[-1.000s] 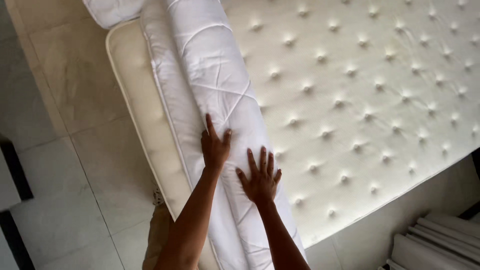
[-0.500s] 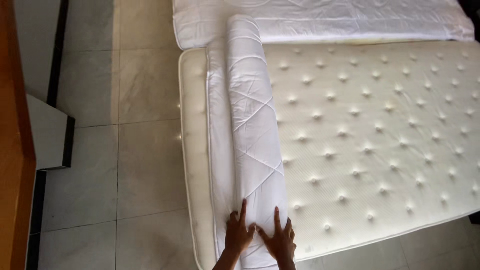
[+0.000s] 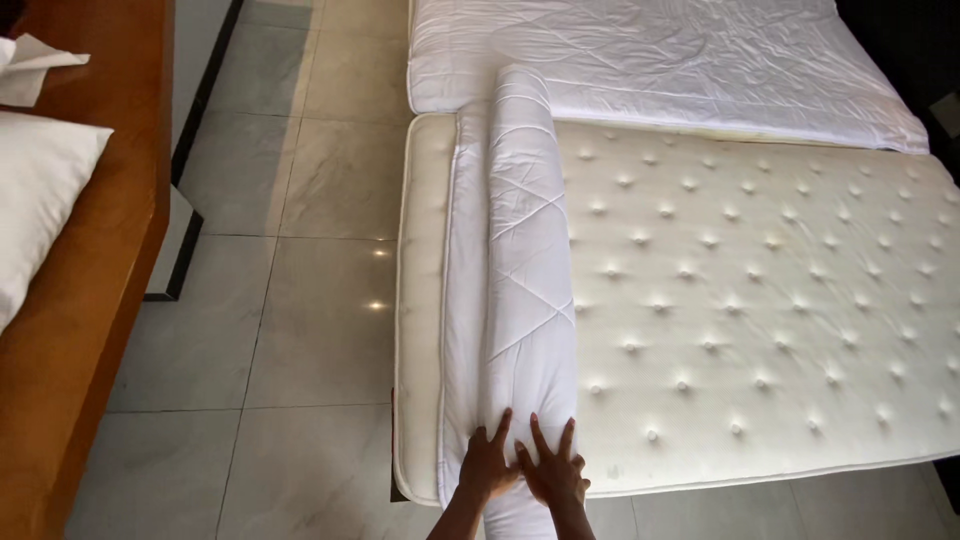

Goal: The person rolls up a white quilted mattress pad by hand on top of a mattress.

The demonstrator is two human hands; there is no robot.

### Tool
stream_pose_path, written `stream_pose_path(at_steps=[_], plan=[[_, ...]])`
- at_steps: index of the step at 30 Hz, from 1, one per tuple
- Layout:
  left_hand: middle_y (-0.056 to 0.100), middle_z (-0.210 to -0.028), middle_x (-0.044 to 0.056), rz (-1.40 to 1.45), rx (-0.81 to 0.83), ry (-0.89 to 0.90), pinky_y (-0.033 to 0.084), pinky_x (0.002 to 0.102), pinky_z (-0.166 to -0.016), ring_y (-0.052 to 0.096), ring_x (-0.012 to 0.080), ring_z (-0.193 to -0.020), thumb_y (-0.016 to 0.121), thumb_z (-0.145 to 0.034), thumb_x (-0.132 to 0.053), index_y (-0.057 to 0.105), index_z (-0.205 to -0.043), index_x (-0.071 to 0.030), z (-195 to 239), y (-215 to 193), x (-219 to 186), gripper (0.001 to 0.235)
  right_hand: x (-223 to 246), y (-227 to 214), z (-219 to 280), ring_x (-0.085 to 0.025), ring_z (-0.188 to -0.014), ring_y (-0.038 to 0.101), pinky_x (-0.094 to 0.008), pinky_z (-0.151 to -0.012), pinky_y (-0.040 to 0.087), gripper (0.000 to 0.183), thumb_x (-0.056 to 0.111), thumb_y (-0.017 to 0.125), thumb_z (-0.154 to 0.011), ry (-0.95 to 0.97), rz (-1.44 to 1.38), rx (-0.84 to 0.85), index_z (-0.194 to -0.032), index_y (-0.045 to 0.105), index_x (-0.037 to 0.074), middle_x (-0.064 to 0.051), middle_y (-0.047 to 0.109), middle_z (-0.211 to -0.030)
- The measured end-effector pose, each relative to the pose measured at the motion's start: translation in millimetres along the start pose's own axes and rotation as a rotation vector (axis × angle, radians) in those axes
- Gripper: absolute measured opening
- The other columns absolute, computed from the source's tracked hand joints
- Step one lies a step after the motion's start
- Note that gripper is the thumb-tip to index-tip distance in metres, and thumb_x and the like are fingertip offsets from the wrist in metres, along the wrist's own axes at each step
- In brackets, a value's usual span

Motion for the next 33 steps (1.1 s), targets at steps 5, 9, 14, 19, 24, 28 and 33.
stream_pose_path(at_steps=[5, 9, 14, 19, 24, 28, 33], plan=[[0.03, -0.152, 0.023, 0.032, -0.058, -0.073, 0.048, 0.056, -0.105, 0.03, 0.0403, -0.146, 0.058, -0.092, -0.051, 0.0, -0.164, -0.049, 10.7, 11.7, -5.0, 0.093, -21.4, 10.7, -13.3, -0.042, -0.137, 0.036, -0.06, -0.106, 0.042, 0.07, 0.078, 0.03, -0.093, -0.123, -0.015, -0.033, -0.156, 0.003, 0.067, 0.003, -0.027, -0.174], [0.018, -0.164, 0.021, -0.049, -0.145, -0.11, 0.036, 0.074, -0.107, 0.02, 0.0388, -0.153, 0.05, -0.094, -0.051, 0.001, -0.163, -0.051, 9.7, 7.5, -3.9, 0.084, -27.0, 27.2, -50.7, -0.047, -0.13, 0.04, -0.063, -0.101, 0.046, 0.065, 0.076, 0.032, -0.095, -0.246, -0.032, -0.196, -0.156, 0.011, 0.067, -0.005, -0.014, -0.175], [0.032, -0.155, 0.017, -0.063, -0.32, 0.009, 0.043, 0.064, -0.101, 0.033, 0.0366, -0.142, 0.052, -0.09, -0.049, 0.015, -0.163, -0.049, 11.8, 0.0, 2.9, 0.082, -19.1, 34.9, -44.9, -0.042, -0.127, 0.043, -0.061, -0.096, 0.048, 0.064, 0.072, 0.03, -0.098, -0.254, 0.03, -0.405, -0.158, 0.01, 0.063, -0.01, -0.007, -0.175], [0.042, -0.144, 0.016, -0.039, -0.452, 0.138, 0.044, 0.061, -0.1, 0.041, 0.0381, -0.135, 0.052, -0.091, -0.051, 0.02, -0.163, -0.045, 8.6, 5.5, 16.1, 0.079, -21.9, 53.0, -57.0, -0.041, -0.112, 0.048, -0.059, -0.086, 0.05, 0.064, 0.069, 0.031, -0.097, -0.322, 0.017, -0.631, -0.158, 0.013, 0.061, -0.013, 0.001, -0.174], [0.047, -0.143, 0.014, -0.054, -0.563, 0.14, 0.042, 0.064, -0.106, 0.041, 0.0348, -0.142, 0.055, -0.094, -0.049, 0.02, -0.165, -0.043, 20.5, 16.9, 18.7, 0.08, -39.6, 46.7, -32.0, -0.045, -0.143, 0.041, -0.056, -0.104, 0.046, 0.065, 0.069, 0.036, -0.098, -0.372, -0.114, -0.619, -0.16, 0.021, 0.058, -0.009, 0.01, -0.174], [0.048, -0.144, 0.015, 0.046, -0.716, 0.158, 0.042, 0.064, -0.106, 0.043, 0.0352, -0.142, 0.059, -0.092, -0.05, 0.022, -0.166, -0.032, 30.3, 16.3, 17.8, 0.085, -50.0, 44.2, -41.2, -0.047, -0.144, 0.041, -0.058, -0.106, 0.045, 0.072, 0.068, 0.044, -0.094, -0.46, -0.221, -0.644, -0.161, 0.024, 0.055, -0.01, 0.012, -0.174], [0.027, -0.157, 0.017, 0.112, -0.84, -0.061, 0.03, 0.069, -0.113, 0.016, 0.0427, -0.154, 0.066, -0.082, -0.076, 0.048, -0.147, -0.018, 86.0, 16.2, 26.1, 0.089, -83.4, 48.0, -31.9, -0.045, -0.145, 0.044, -0.054, -0.117, 0.039, 0.093, 0.069, 0.068, -0.081, -0.531, -0.516, -0.516, -0.162, 0.028, 0.048, -0.018, 0.031, -0.166]])
Point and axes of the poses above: each hand's wrist, its own z-axis away from the middle knuckle, its own y-axis out of the palm, x = y × z, the point moved 8 cm from there along -z, towards the middle knuckle
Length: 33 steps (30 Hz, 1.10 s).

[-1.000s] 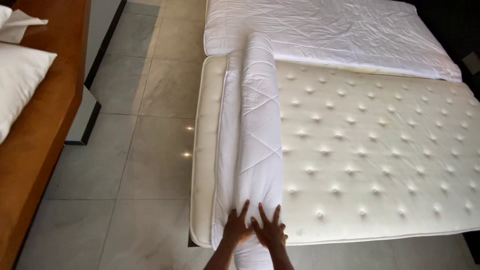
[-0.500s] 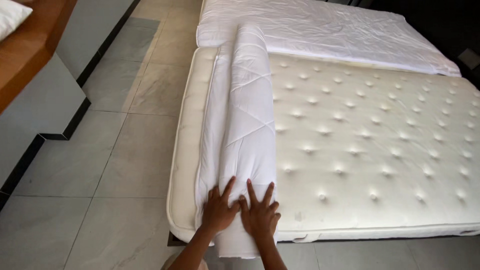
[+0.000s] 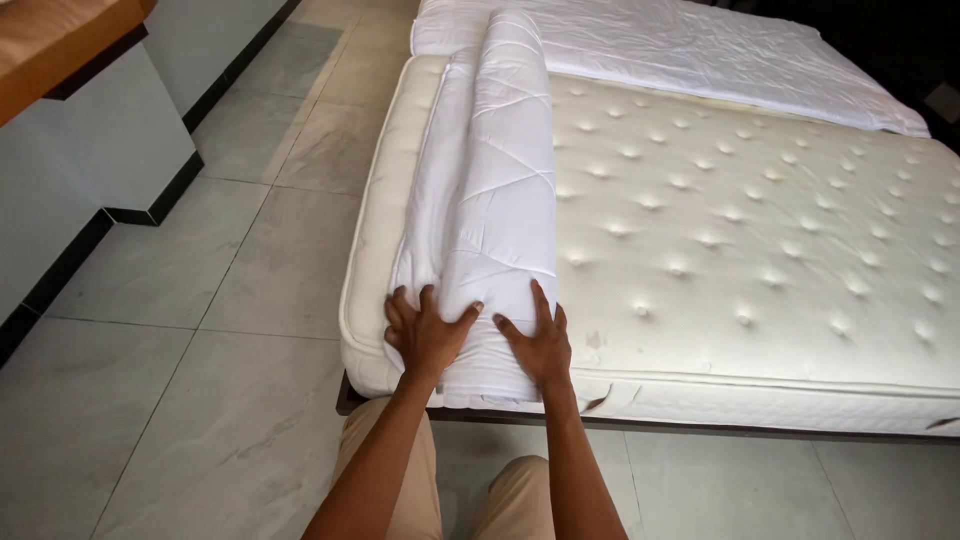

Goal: The person rolls up a white quilted mattress pad by hand on top of a mattress.

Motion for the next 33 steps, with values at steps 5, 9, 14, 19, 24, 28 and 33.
stream_pose_path(at_steps=[5, 9, 14, 19, 24, 28, 33], plan=[[0.019, -0.162, 0.018, 0.138, 0.107, -0.193, 0.027, 0.067, -0.113, 0.013, 0.0413, -0.153, 0.07, -0.074, -0.08, 0.045, -0.154, -0.027, 21.2, -16.7, 25.8, 0.098, -23.3, 4.0, 26.1, -0.041, -0.141, 0.05, -0.051, -0.115, 0.041, 0.105, 0.067, 0.078, -0.075, 0.094, -0.225, -0.029, -0.164, 0.028, 0.043, -0.02, 0.046, -0.154], [0.03, -0.153, 0.024, 0.379, 0.162, -0.169, 0.048, 0.053, -0.106, 0.041, 0.0406, -0.144, 0.084, -0.065, -0.073, 0.051, -0.15, -0.022, -3.3, 19.7, 55.3, 0.104, -11.5, 2.2, 77.3, -0.048, -0.14, 0.046, -0.058, -0.11, 0.043, 0.116, 0.051, 0.089, -0.072, 0.213, -0.735, -0.047, -0.166, 0.025, 0.031, -0.031, 0.039, -0.155], [0.057, -0.131, 0.022, 0.395, 0.194, -0.063, 0.051, 0.049, -0.102, 0.058, 0.0393, -0.13, 0.08, -0.075, -0.064, 0.054, -0.142, -0.014, -9.9, 37.8, 42.1, 0.087, -43.5, 27.0, 79.3, -0.053, -0.133, 0.043, -0.063, -0.114, 0.032, 0.11, 0.04, 0.089, -0.078, 0.276, -1.159, -0.144, -0.165, 0.023, 0.027, -0.039, 0.029, -0.151], [0.06, -0.128, 0.025, 0.48, 0.175, -0.009, 0.05, 0.052, -0.101, 0.06, 0.0429, -0.127, 0.076, -0.083, -0.053, 0.053, -0.141, -0.007, 0.5, 41.7, 31.5, 0.078, -48.3, 18.1, 74.9, -0.04, -0.108, 0.049, -0.061, -0.109, 0.032, 0.11, 0.027, 0.096, -0.071, 0.242, -1.202, -0.236, -0.161, 0.032, 0.03, -0.029, 0.049, -0.125], [0.05, -0.14, 0.034, 0.652, 0.174, 0.042, 0.042, 0.055, -0.112, 0.047, 0.0507, -0.139, 0.065, -0.096, -0.037, 0.039, -0.153, -0.004, 23.4, 36.8, 7.7, 0.07, -39.0, -21.3, 69.3, -0.028, -0.103, 0.06, -0.042, -0.084, 0.051, 0.098, 0.013, 0.098, -0.066, 0.057, -1.004, -0.563, -0.149, 0.047, 0.022, -0.022, 0.06, -0.118], [0.046, -0.148, 0.034, 0.661, 0.203, 0.076, 0.038, 0.056, -0.116, 0.042, 0.0506, -0.144, 0.061, -0.1, -0.031, 0.036, -0.158, -0.009, 33.5, 30.4, -2.6, 0.067, -53.5, -6.8, 83.1, -0.031, -0.123, 0.049, -0.051, -0.105, 0.044, 0.112, 0.026, 0.102, -0.068, 0.178, -1.138, -0.602, -0.16, 0.037, 0.025, -0.032, 0.037, -0.141], [0.041, -0.156, 0.036, 0.668, 0.22, 0.067, 0.035, 0.056, -0.121, 0.038, 0.0497, -0.147, 0.062, -0.099, -0.029, 0.037, -0.158, -0.009, 33.1, 31.3, -4.3, 0.067, 2.1, 3.4, 125.4, -0.049, -0.139, 0.036, -0.079, -0.104, 0.032, 0.116, 0.015, 0.09, -0.078, 0.261, -1.382, -0.469, -0.162, 0.011, 0.033, -0.038, 0.02, -0.156]])
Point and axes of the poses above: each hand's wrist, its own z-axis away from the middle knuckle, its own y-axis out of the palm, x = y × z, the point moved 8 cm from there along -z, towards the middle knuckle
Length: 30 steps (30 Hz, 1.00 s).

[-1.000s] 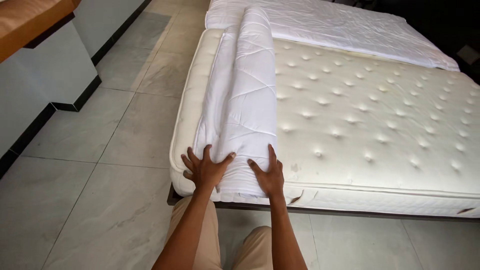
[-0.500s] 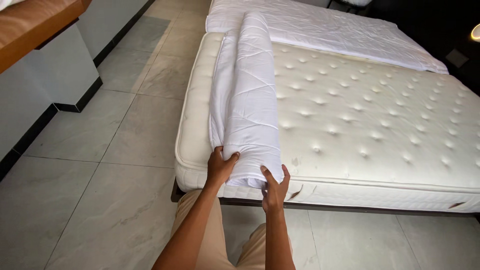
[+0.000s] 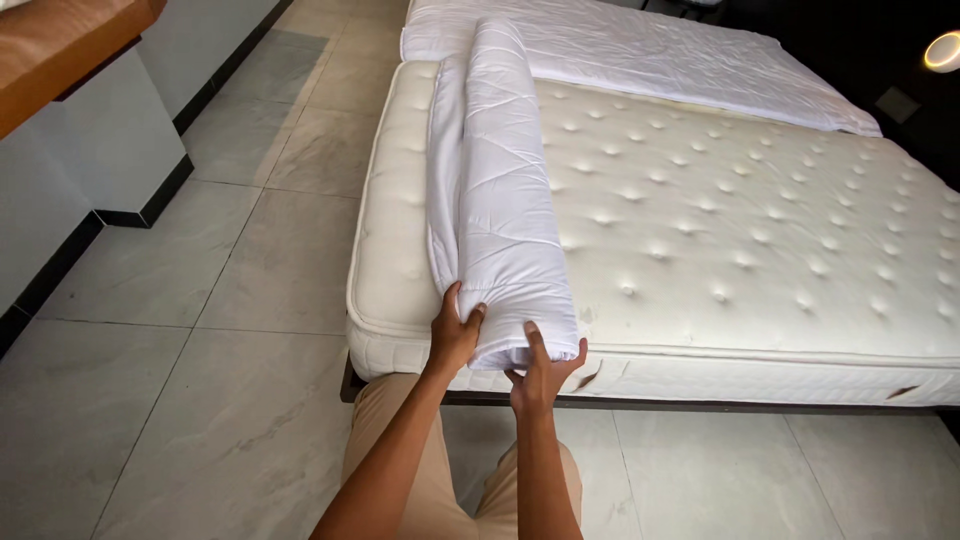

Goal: The person rolls up a white quilted mattress pad by hand on top of a mattress.

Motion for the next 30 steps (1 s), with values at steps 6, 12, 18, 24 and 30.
stream_pose_path(at_steps=[6, 12, 18, 24, 30], plan=[[0.051, -0.151, 0.031, 0.057, 0.0, 0.025, 0.039, 0.054, -0.118, 0.046, 0.0457, -0.143, 0.07, -0.094, -0.036, 0.044, -0.155, -0.012, 7.1, 35.2, -2.8, 0.071, 26.3, -26.0, -96.1, -0.04, -0.128, 0.043, -0.06, -0.09, 0.045, 0.103, 0.014, 0.09, -0.071, -0.301, 0.217, -0.051, -0.155, 0.035, 0.038, -0.029, 0.03, -0.151], [0.067, -0.129, 0.027, 0.016, -0.171, 0.171, 0.046, 0.052, -0.111, 0.06, 0.0436, -0.129, 0.065, -0.095, -0.011, 0.069, -0.134, -0.006, -12.9, 55.4, 64.4, 0.04, 25.4, -68.1, -130.8, -0.037, -0.118, 0.049, -0.052, -0.082, 0.051, 0.105, 0.011, 0.084, -0.075, -0.326, 0.105, -0.03, -0.159, 0.026, 0.033, -0.023, 0.038, -0.147], [0.057, -0.123, 0.016, -0.047, -0.135, 0.155, 0.044, 0.046, -0.107, 0.058, 0.0385, -0.122, 0.059, -0.09, -0.004, 0.063, -0.144, -0.016, 4.5, 24.1, 87.5, 0.055, -0.6, -68.7, -115.5, -0.038, -0.116, 0.05, -0.062, -0.082, 0.05, 0.109, 0.007, 0.085, -0.074, -0.231, -0.043, -0.024, -0.16, 0.02, 0.027, -0.03, 0.039, -0.144], [0.051, -0.116, 0.014, -0.163, -0.031, 0.172, 0.048, 0.044, -0.095, 0.06, 0.038, -0.112, 0.062, -0.102, -0.033, 0.061, -0.139, -0.014, -2.4, 34.0, 53.9, 0.041, 34.9, -16.9, -18.3, -0.058, -0.144, 0.031, -0.089, -0.1, 0.025, 0.117, 0.035, 0.085, -0.084, 0.036, -0.134, -0.027, -0.162, -0.001, 0.027, -0.035, 0.021, -0.159], [0.044, -0.141, 0.029, -0.159, 0.118, 0.005, 0.044, 0.053, -0.111, 0.05, 0.0492, -0.137, 0.078, -0.083, -0.061, 0.042, -0.157, -0.019, 1.2, 64.1, 23.2, 0.092, 11.4, -40.0, -78.8, -0.046, -0.124, 0.044, -0.072, -0.085, 0.044, 0.125, 0.006, 0.092, -0.074, -0.059, -0.03, -0.042, -0.16, 0.004, 0.03, -0.036, 0.023, -0.151]])
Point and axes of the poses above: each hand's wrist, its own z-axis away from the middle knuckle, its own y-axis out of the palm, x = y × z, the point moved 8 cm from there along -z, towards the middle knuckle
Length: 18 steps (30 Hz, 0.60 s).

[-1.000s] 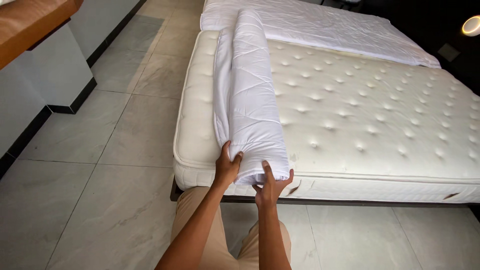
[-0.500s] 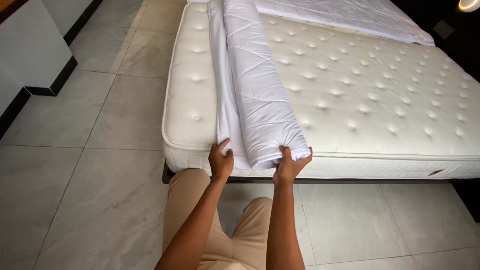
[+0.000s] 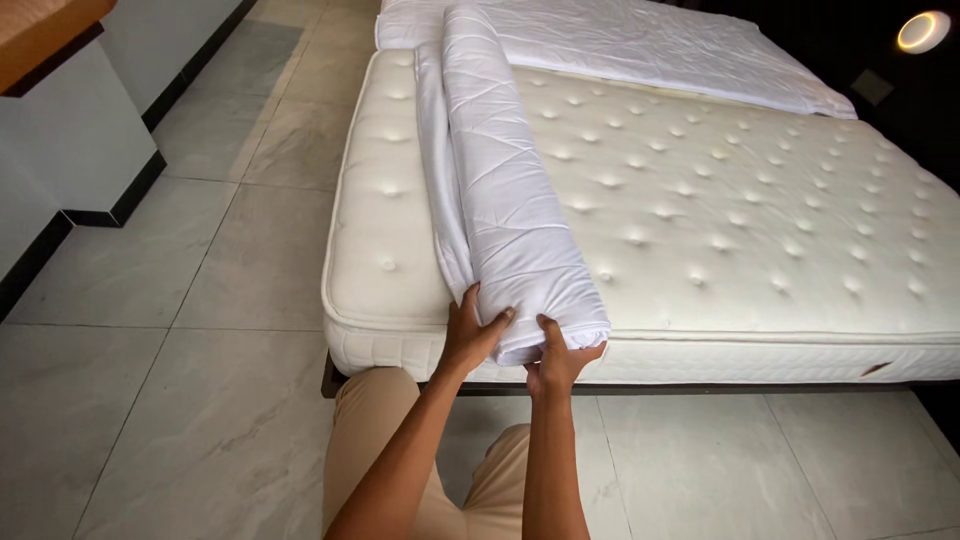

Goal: The person rolls up a white quilted mattress pad by hand on top of a mattress.

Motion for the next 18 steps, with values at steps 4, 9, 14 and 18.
stream_pose_path(at_steps=[4, 9, 14, 18], plan=[[0.047, -0.136, 0.032, -0.025, -0.038, 0.066, 0.046, 0.054, -0.109, 0.051, 0.0526, -0.134, 0.073, -0.09, -0.05, 0.044, -0.154, -0.015, -24.0, 38.1, 14.2, 0.078, -4.6, -14.5, -43.0, -0.037, -0.11, 0.049, -0.049, -0.07, 0.049, 0.125, 0.007, 0.092, -0.071, -0.154, 0.124, -0.024, -0.161, 0.01, 0.035, -0.027, 0.018, -0.159], [0.051, -0.128, 0.034, -0.011, -0.056, 0.052, 0.053, 0.054, -0.099, 0.057, 0.0552, -0.124, 0.062, -0.101, -0.044, 0.043, -0.154, -0.01, -41.7, 51.3, 46.7, 0.066, 51.9, 17.6, 4.2, -0.05, -0.143, 0.04, -0.06, -0.116, 0.034, 0.12, 0.007, 0.083, -0.063, -0.56, 0.528, 0.027, -0.162, 0.019, 0.024, -0.029, 0.042, -0.152], [0.054, -0.127, 0.033, 0.242, -0.057, 0.008, 0.064, 0.041, -0.06, 0.067, 0.0428, -0.1, 0.072, -0.089, -0.024, 0.049, -0.149, -0.004, -9.4, -10.6, 11.8, 0.067, 47.1, 40.0, 48.6, -0.048, -0.137, 0.045, -0.06, -0.109, 0.037, 0.116, 0.005, 0.081, -0.059, -0.706, 0.593, 0.092, -0.163, 0.031, 0.023, -0.025, 0.048, -0.143], [0.022, -0.162, 0.03, 0.511, 0.07, -0.113, 0.05, 0.065, -0.102, 0.037, 0.0581, -0.143, 0.049, -0.1, -0.034, 0.029, -0.164, -0.018, 28.4, -39.5, -49.4, 0.069, 44.4, 60.5, 70.9, -0.048, -0.125, 0.055, -0.06, -0.101, 0.043, 0.113, 0.003, 0.077, -0.055, -0.931, 0.622, 0.114, -0.16, 0.039, 0.021, -0.022, 0.05, -0.133]])
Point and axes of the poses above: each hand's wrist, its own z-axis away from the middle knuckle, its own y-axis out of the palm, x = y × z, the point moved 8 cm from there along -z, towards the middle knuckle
